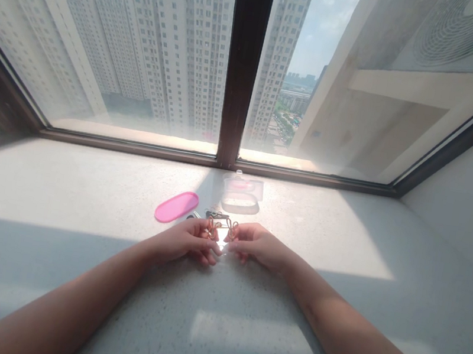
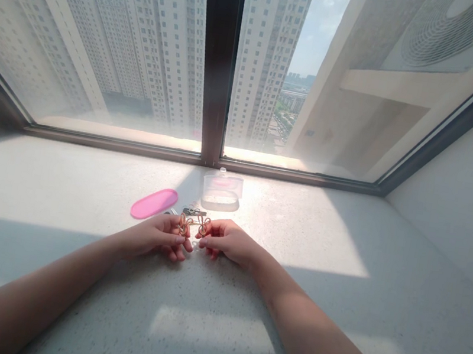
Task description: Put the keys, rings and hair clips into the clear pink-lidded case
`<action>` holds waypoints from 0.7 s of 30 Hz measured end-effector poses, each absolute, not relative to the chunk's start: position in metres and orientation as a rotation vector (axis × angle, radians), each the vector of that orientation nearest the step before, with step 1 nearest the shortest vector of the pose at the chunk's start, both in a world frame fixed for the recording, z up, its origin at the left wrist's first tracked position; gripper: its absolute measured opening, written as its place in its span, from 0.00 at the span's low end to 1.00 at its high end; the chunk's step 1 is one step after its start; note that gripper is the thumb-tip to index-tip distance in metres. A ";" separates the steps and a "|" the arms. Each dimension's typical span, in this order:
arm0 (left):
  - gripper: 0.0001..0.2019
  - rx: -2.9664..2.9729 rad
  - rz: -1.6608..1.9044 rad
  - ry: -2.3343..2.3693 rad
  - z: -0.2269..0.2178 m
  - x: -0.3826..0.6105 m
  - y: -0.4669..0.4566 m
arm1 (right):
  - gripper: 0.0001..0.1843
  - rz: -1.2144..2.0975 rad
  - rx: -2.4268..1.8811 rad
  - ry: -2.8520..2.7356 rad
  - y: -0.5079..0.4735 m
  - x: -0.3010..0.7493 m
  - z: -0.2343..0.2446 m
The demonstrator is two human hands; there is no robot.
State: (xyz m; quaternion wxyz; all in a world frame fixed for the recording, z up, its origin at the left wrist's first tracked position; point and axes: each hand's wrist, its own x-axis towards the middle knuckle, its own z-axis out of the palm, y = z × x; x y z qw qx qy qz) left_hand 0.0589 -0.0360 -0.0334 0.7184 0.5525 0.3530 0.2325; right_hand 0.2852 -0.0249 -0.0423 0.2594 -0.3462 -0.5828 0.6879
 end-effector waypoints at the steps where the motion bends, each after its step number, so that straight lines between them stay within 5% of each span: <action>1: 0.13 1.228 0.504 0.771 -0.033 0.059 -0.036 | 0.15 1.874 -0.928 -1.562 -0.025 0.285 -0.043; 21: 0.15 1.267 0.447 0.786 -0.026 0.059 -0.038 | 0.15 1.851 -0.897 -1.582 -0.028 0.282 -0.040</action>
